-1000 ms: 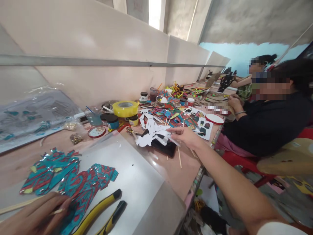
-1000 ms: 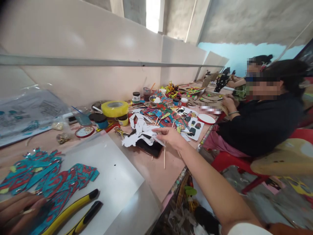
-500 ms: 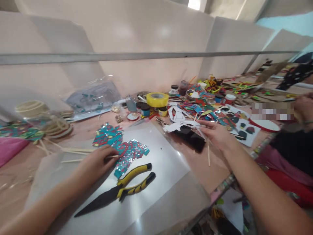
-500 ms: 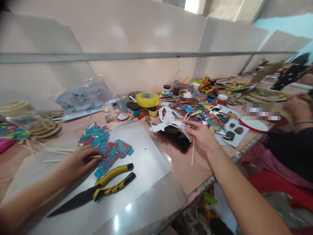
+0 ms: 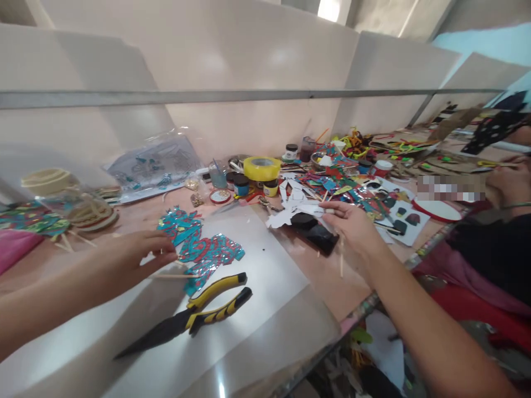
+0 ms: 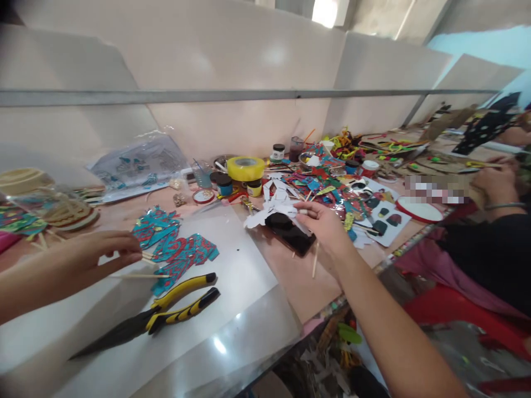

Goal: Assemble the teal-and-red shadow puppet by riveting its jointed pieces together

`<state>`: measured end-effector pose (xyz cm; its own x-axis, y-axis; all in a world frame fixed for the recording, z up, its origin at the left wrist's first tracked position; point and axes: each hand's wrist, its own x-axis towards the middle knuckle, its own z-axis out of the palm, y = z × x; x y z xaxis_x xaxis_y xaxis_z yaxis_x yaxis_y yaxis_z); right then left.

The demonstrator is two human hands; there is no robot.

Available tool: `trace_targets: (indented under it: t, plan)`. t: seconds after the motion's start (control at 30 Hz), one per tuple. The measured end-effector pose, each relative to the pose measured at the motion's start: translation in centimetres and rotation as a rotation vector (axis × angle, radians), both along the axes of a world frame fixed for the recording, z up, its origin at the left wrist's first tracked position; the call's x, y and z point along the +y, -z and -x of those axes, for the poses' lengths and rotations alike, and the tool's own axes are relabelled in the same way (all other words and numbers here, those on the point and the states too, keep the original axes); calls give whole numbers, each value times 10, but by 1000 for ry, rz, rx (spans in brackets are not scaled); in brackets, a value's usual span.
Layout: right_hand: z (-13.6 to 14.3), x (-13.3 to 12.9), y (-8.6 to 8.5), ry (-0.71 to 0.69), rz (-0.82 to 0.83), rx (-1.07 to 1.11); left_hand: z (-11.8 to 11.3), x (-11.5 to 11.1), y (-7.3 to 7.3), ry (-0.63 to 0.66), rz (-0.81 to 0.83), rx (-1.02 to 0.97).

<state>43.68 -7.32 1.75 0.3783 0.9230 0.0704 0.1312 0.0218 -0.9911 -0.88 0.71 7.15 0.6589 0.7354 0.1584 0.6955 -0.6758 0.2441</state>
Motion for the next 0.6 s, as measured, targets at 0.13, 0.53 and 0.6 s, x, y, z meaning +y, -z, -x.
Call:
trace_targets:
  t: [0.13, 0.53, 0.6]
  plan:
    - [3, -1, 4, 10, -14, -9, -77, -17, -7, 212, 53, 228]
    - [14, -9, 8, 105, -212, 25, -284, -9, 6, 128, 7, -365]
    - [16, -9, 10, 146, -246, -2, -287, -13, 13, 116, 18, -407]
